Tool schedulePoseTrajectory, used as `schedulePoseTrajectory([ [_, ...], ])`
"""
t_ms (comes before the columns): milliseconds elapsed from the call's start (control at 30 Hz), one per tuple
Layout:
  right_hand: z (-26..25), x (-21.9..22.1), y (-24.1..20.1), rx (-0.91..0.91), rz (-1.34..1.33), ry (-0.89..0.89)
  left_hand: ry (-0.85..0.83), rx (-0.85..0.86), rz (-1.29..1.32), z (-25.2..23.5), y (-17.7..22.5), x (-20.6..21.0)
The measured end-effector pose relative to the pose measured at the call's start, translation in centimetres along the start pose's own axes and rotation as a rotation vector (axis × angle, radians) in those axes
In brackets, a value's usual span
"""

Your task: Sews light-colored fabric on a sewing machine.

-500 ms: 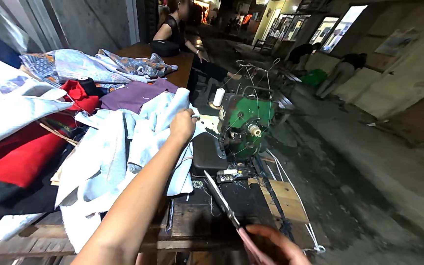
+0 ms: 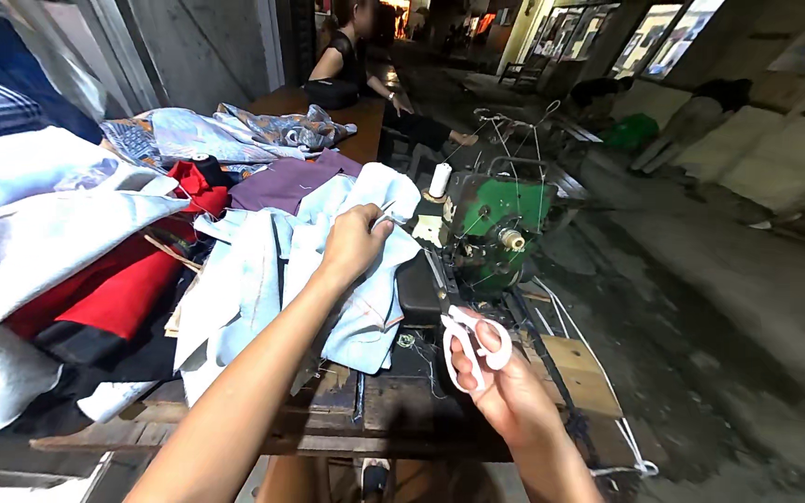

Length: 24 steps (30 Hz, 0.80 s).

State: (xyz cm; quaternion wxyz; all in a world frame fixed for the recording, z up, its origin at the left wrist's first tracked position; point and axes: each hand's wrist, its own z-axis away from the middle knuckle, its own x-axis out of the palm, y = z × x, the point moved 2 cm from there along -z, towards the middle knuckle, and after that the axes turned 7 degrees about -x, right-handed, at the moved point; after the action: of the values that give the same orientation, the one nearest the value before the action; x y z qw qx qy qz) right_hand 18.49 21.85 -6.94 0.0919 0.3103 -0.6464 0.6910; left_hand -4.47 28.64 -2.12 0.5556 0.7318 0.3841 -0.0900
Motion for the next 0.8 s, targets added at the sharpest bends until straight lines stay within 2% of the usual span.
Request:
schedulePoseTrajectory([
  [100,0.4,0.2,0.0,-0.115,0.143,-0.078,-0.004,-0.039,-0.006,-0.7,0.7,-1.2],
  [233,3.7,-2.1,-1.9,-0.301,0.842,-0.307,0.169,-0.098,0.23,-2.7,0.2,-6.2],
  [333,5.2,-3.2,-3.9,-0.288,1.304,-0.412,0.242,-0.097,0.511,-3.4,0.8,-11.1],
  [433,3.7,-4.1,-4.0,-0.278,1.553,-0.53,0.271,-0.115,0.659,-2.7,2.1,-15.2],
  [567,0.1,-6.2,-1.6,-0.319,1.772,-0.576,0.303,-0.031,0.6,-2.3,2.6,-18.5],
  [633,-0.7,-5.1,-1.3,-0.383,1.796,-0.582,0.365,0.006,0.494,-2.1,2.9,-19.5],
  [733,-0.6,0.6,-0.3,-0.714,1.556,-0.679,0.453,0.063,0.402,-1.9,3.1,-20.1],
  [800,-0.3,6.4,1.6,-0.8,1.395,-0.765,0.489,0.083,0.375,-1.8,3.2,-20.0],
])
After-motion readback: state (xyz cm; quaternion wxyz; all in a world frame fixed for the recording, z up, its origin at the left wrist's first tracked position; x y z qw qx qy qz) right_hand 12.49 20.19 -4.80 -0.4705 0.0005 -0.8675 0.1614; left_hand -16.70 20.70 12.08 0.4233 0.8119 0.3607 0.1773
